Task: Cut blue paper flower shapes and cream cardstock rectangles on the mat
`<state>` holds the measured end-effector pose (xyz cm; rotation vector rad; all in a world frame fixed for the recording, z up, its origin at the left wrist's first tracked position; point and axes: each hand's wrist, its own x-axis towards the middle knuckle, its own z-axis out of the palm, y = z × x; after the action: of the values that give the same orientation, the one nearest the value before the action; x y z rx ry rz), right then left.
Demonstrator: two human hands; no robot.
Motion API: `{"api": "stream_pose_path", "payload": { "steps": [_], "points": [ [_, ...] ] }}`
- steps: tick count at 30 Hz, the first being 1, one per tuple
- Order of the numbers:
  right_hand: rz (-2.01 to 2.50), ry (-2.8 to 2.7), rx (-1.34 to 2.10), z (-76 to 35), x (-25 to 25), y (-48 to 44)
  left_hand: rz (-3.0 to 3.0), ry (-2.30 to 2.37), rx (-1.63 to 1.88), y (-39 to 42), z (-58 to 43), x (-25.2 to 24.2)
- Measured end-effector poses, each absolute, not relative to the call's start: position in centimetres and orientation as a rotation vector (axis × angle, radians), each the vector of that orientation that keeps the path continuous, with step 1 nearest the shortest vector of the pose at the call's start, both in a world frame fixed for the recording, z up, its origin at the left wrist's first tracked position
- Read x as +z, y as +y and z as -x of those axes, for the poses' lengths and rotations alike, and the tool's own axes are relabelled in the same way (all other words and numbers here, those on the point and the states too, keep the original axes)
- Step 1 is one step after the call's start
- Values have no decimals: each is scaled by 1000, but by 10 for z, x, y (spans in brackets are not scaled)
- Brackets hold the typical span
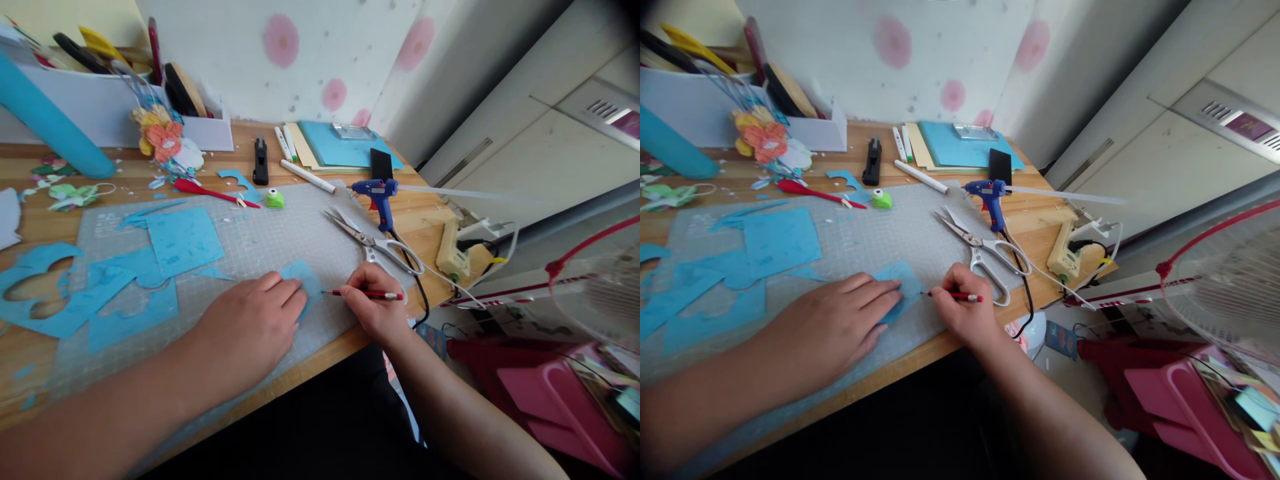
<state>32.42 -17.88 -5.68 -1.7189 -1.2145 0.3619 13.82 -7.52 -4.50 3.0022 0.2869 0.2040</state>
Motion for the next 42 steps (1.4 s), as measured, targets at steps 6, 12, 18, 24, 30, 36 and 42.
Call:
{"api": "stream_pose_path", "payload": {
  "steps": [6, 12, 18, 24, 30, 36, 42],
  "points": [
    [1687, -1263, 326, -319, -58, -182, -2862, 416, 26, -68, -139, -39],
    [1651, -1301, 319, -314, -62, -182, -2795, 425, 96, -60, -137, -45],
    [1628, -1339, 330, -307, -62, -179, -2792, 418, 124, -58, -136, -48],
    [1641, -1340, 345, -304, -61, -179, -2820, 407, 124, -59, -136, -46],
    [1636, -1348, 311, -304, -61, -180, -2805, 314, 123, -57, -137, -42],
    [1678, -1282, 284, -312, -61, -183, -2795, 277, 97, -54, -138, -42],
    [1709, -1227, 252, -318, -63, -183, -2802, 268, 80, -53, -138, -41]
  ]
}}
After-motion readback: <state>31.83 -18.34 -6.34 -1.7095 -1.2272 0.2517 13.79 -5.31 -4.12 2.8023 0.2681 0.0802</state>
